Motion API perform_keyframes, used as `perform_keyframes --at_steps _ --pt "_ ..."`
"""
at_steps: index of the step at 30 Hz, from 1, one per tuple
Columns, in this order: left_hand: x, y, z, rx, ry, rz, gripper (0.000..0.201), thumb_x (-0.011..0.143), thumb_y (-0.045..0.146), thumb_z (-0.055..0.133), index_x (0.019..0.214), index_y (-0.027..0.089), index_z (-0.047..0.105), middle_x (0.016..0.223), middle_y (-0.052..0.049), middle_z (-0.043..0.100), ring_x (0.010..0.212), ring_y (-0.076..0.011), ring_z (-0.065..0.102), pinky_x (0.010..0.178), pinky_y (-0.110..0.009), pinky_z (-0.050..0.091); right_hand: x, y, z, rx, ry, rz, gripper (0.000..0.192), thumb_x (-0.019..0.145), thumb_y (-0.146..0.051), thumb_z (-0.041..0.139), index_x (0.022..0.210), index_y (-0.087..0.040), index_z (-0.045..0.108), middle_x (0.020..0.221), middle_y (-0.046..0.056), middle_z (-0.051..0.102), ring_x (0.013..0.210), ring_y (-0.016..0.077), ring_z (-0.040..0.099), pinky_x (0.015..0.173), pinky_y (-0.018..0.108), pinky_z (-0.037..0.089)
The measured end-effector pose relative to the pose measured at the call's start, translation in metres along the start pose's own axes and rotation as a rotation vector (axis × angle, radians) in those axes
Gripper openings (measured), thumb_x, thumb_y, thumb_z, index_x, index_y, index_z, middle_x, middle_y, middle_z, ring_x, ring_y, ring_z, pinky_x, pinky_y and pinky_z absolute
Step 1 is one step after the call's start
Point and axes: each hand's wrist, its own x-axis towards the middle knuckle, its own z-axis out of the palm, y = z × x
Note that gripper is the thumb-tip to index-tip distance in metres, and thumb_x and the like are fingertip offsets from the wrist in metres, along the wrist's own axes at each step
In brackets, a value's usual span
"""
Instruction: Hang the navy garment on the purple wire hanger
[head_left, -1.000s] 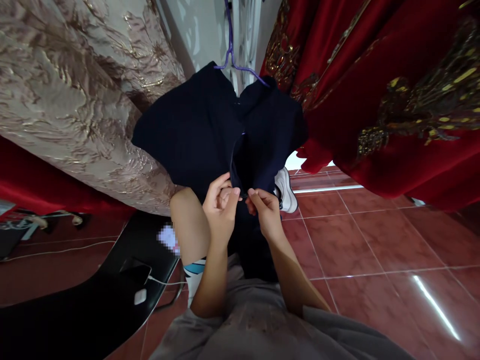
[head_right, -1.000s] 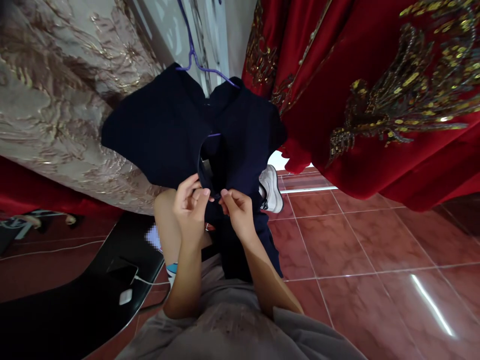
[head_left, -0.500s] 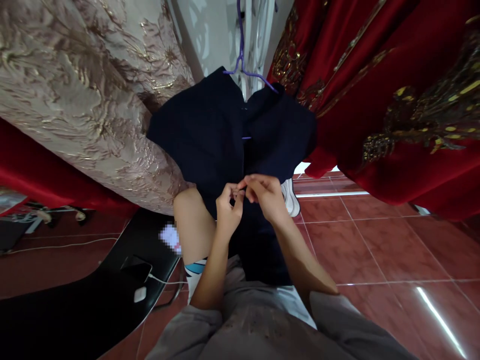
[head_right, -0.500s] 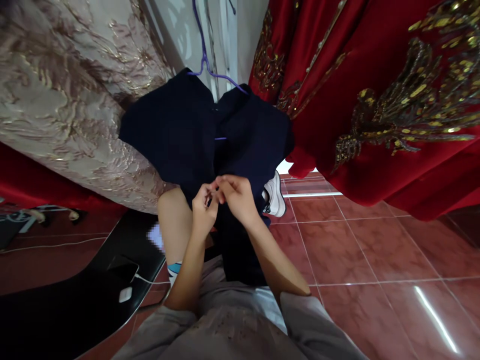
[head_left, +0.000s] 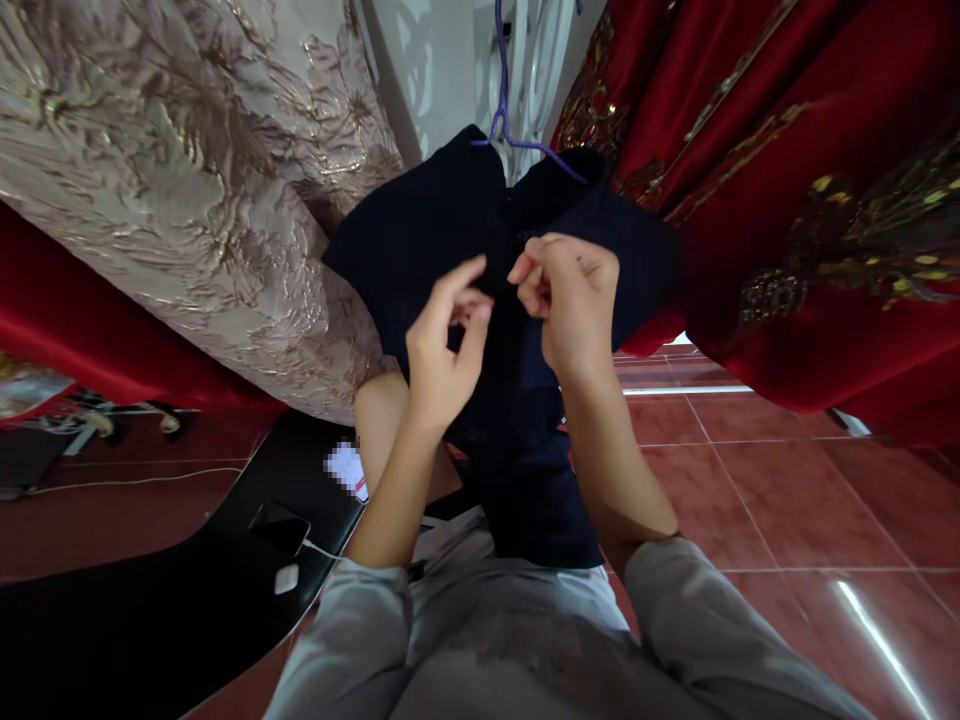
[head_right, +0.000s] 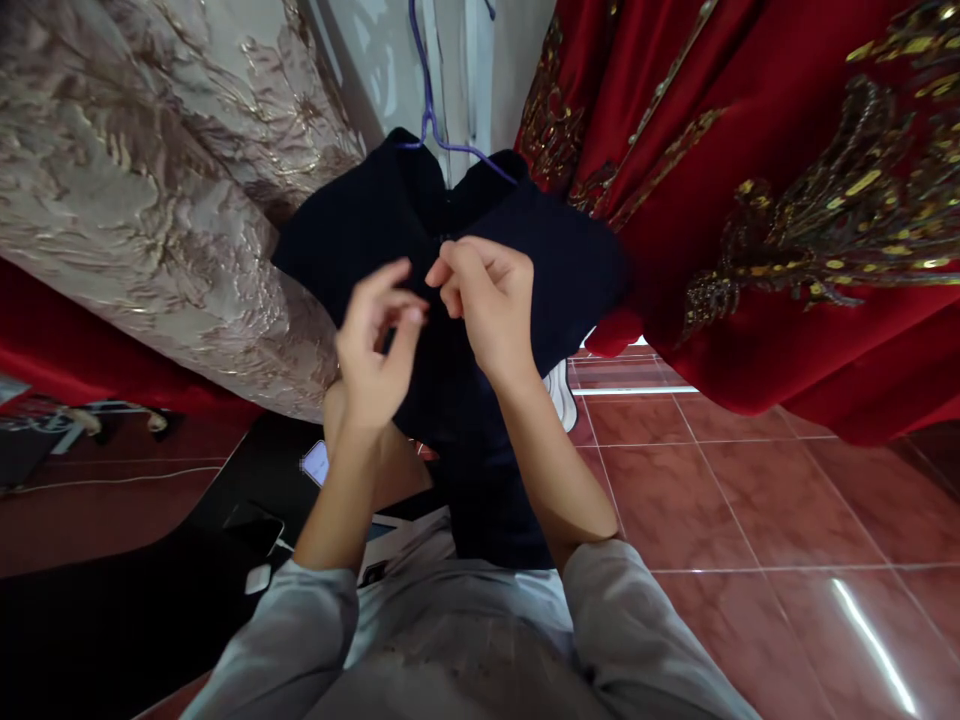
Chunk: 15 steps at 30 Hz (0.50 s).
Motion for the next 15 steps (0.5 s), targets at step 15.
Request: perform_keyframes --at_steps 15 --pt "0.079 -0.030 -0.081 0.055 0.551 0.193 0.009 0.107 0.017 0.060 0.100 0.013 0.065 0.092 0.003 0.062 0.097 -0.0105 0.065 0.096 -0.023 0.052 -0.045 0.072 -0.006 0.039 -0.070 0.200 0.028 0.085 -0.025 0.056 0.057 -0.018 0.058 0.047 -0.005 0.043 0.044 0.0069 0.037 0.047 0.024 0.023"
